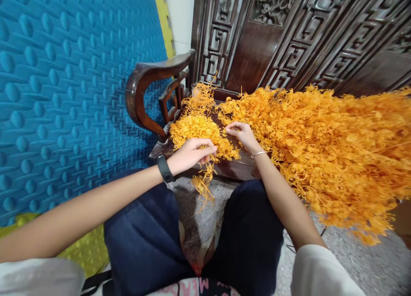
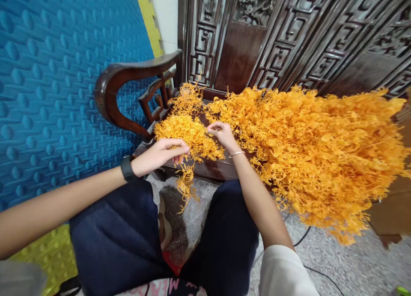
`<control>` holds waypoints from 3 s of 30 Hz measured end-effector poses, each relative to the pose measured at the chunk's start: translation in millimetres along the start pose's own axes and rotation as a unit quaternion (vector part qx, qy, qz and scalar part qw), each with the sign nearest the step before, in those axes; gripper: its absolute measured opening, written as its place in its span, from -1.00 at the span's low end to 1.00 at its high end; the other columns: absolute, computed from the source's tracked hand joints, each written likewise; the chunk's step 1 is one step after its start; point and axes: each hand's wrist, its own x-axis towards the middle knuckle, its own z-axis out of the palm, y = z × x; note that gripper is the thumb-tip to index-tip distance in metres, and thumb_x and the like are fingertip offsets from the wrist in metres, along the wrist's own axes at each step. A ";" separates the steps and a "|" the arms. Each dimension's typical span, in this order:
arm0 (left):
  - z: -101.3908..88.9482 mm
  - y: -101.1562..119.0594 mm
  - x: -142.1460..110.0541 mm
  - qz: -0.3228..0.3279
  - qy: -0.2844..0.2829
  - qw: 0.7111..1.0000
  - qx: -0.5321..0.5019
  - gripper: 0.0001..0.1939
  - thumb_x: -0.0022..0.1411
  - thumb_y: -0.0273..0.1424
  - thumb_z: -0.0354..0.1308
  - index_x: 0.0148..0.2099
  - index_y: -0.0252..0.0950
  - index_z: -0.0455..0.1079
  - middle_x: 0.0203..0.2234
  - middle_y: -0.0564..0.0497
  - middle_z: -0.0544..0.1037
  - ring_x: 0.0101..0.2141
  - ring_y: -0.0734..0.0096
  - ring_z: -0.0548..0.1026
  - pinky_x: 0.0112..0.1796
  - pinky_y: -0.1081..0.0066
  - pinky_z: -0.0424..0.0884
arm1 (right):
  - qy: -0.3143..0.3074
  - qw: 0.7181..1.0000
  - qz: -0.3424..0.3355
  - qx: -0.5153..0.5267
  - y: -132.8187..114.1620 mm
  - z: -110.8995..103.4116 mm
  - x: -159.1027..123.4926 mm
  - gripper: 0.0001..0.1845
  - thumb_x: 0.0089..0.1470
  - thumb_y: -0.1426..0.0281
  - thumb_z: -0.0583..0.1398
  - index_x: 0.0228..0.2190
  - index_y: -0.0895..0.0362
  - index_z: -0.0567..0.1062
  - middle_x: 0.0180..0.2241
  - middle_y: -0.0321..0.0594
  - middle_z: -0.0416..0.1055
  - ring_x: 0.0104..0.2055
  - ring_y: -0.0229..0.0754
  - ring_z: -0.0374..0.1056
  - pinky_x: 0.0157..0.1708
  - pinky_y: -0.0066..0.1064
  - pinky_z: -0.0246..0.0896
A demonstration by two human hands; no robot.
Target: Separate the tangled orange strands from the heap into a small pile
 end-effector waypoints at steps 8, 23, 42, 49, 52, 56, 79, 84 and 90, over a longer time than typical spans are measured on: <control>-18.7 2.9 9.4 -0.014 0.013 0.998 -0.057 -0.81 0.14 -0.32 0.08 -0.38 -0.34 0.39 -0.55 0.05 0.49 -0.54 0.53 0.42 -0.43 0.46 0.30 | -0.017 0.998 0.050 -0.042 15.6 15.7 12.1 -0.78 -0.34 0.39 0.32 -0.58 0.19 0.39 -0.63 -0.35 0.32 -0.57 -0.36 0.16 -0.46 -0.43 0.10; -34.4 -5.8 11.7 0.012 0.045 0.996 -0.072 -0.85 0.05 -0.37 0.16 -0.45 -0.32 0.50 -0.43 0.00 0.56 -0.30 0.43 0.46 -0.12 0.38 0.29 | 0.036 0.994 -0.096 -0.034 -19.7 34.3 -2.9 -0.92 -0.07 0.37 0.20 -0.49 0.14 0.43 -0.47 -0.27 0.39 -0.45 -0.29 0.25 -0.38 -0.39 0.16; -39.7 -13.7 12.0 -0.013 0.095 0.973 -0.208 -0.85 -0.01 -0.36 0.25 -0.42 -0.36 0.48 -0.45 0.02 0.50 -0.38 0.49 0.43 -0.36 0.48 0.32 | -0.094 0.937 -0.308 -0.135 -71.8 65.6 -51.9 -0.79 0.01 0.21 0.21 -0.40 0.08 0.37 -0.57 -0.38 0.23 -0.48 -0.31 0.17 -0.37 -0.40 0.08; -43.5 -15.3 14.1 -0.072 0.126 0.947 -0.286 -0.84 -0.10 -0.40 0.30 -0.43 -0.40 0.47 -0.46 0.01 0.48 -0.43 0.50 0.42 -0.46 0.52 0.32 | -0.077 0.947 -0.275 -0.149 -68.0 74.9 -51.3 -0.71 -0.02 0.19 0.23 -0.33 0.13 0.39 -0.57 -0.39 0.28 -0.48 -0.33 0.20 -0.34 -0.42 0.07; -45.2 -15.6 14.4 -0.091 0.147 0.938 -0.299 -0.87 -0.11 -0.44 0.30 -0.46 -0.40 0.46 -0.51 0.03 0.47 -0.48 0.56 0.39 -0.51 0.55 0.27 | -0.098 0.964 -0.228 -0.099 -68.4 80.1 -51.7 -0.71 -0.03 0.20 0.23 -0.34 0.14 0.40 -0.59 -0.40 0.27 -0.52 -0.35 0.18 -0.41 -0.46 0.08; -45.8 -17.2 14.8 -0.096 0.152 0.933 -0.312 -0.91 -0.08 -0.48 0.28 -0.48 -0.41 0.44 -0.54 0.06 0.47 -0.51 0.58 0.39 -0.49 0.54 0.27 | -0.110 0.978 -0.174 -0.038 -69.7 85.1 -50.7 -0.78 -0.05 0.26 0.25 -0.41 0.14 0.38 -0.61 -0.41 0.26 -0.56 -0.38 0.14 -0.48 -0.47 0.05; -44.9 -13.0 11.7 -0.024 -0.017 0.987 -0.156 -0.68 0.02 -0.17 0.23 -0.40 -0.37 0.37 -0.54 0.08 0.40 -0.54 0.61 0.27 -0.49 0.51 0.16 | -0.078 0.985 -0.098 0.123 -71.5 75.7 -42.2 -0.70 -0.15 0.33 0.29 -0.62 0.13 0.24 -0.65 -0.45 0.16 -0.60 -0.42 0.03 -0.56 -0.47 -0.10; -45.9 -13.7 9.5 -0.013 -0.015 0.998 -0.067 -0.77 0.08 -0.26 0.20 -0.38 -0.36 0.35 -0.61 0.13 0.34 -0.62 0.65 0.20 -0.55 0.53 0.07 | -0.027 0.990 -0.114 0.083 -69.6 77.8 -42.9 -0.80 -0.09 0.33 0.25 -0.60 0.15 0.37 -0.63 -0.41 0.24 -0.59 -0.40 0.06 -0.55 -0.46 -0.06; -48.4 -19.2 11.6 -0.052 -0.013 0.997 -0.053 -0.75 0.11 -0.26 0.13 -0.43 -0.38 0.36 -0.66 0.09 0.36 -0.64 0.61 0.24 -0.56 0.51 0.12 | -0.035 0.992 -0.049 0.112 -66.7 76.5 -37.8 -0.88 -0.17 0.37 0.30 -0.54 0.15 0.48 -0.53 -0.34 0.41 -0.51 -0.37 0.20 -0.46 -0.45 0.10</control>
